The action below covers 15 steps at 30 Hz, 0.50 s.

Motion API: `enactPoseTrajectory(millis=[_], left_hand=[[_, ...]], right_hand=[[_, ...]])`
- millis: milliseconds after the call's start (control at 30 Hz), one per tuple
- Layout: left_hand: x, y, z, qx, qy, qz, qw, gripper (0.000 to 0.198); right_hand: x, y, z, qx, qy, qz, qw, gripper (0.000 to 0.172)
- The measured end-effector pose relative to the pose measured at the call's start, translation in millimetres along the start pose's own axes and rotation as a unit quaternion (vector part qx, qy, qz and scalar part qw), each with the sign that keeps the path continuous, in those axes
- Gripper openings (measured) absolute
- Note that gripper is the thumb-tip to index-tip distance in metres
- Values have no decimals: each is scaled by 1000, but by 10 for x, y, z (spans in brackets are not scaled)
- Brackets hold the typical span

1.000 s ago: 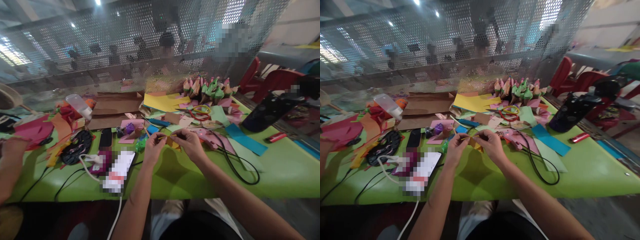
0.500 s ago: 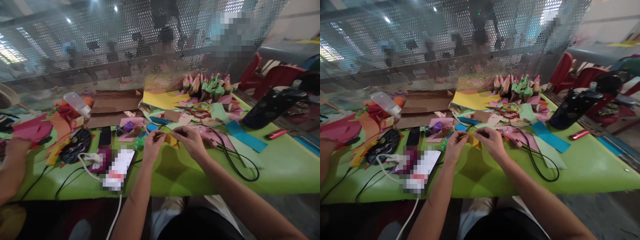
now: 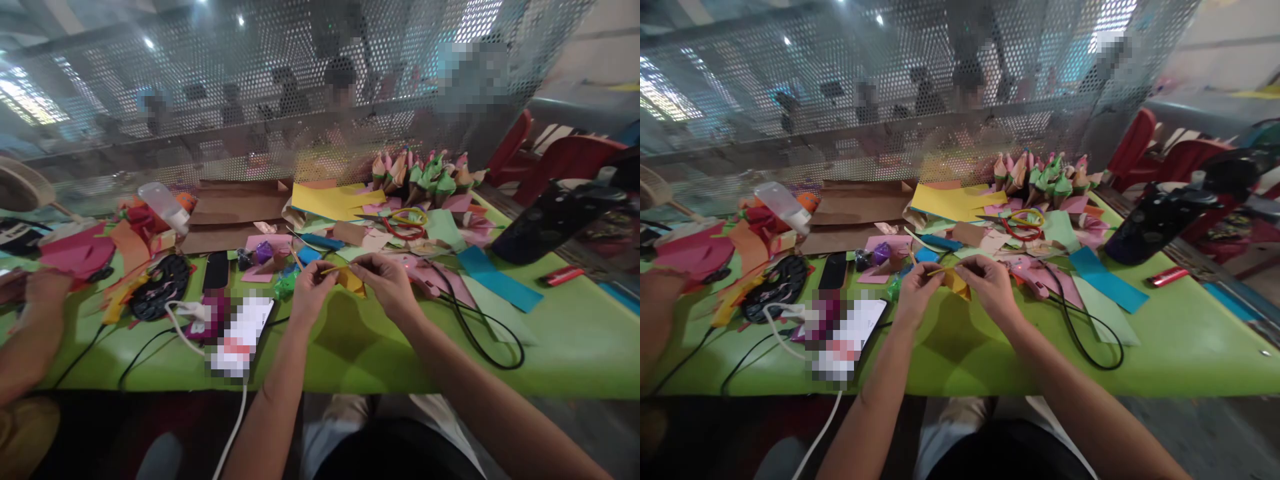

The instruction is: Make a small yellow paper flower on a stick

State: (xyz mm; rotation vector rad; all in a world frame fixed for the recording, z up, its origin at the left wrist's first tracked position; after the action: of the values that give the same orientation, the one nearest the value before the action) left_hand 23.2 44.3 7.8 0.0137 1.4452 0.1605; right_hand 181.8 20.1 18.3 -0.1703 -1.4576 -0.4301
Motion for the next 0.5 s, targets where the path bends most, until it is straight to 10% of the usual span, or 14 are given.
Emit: enactPoseTrajectory(millis=[500], left_hand=[[20, 1, -3, 4, 14, 12, 1000, 21]], right_hand=[[-86, -8, 37, 28, 6, 17, 999, 40]])
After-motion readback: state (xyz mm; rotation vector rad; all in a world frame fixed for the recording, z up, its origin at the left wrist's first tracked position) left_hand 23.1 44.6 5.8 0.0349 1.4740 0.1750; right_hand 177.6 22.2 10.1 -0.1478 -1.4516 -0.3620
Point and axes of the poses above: each hand's wrist, its own y-axis towards the middle knuckle, its own z-axis out of the palm, x = y × z, the point moved 5 cm from there along y, towards the middle knuckle, and after that the axes turned 12 degrees about -x, right-handed, at the moved point
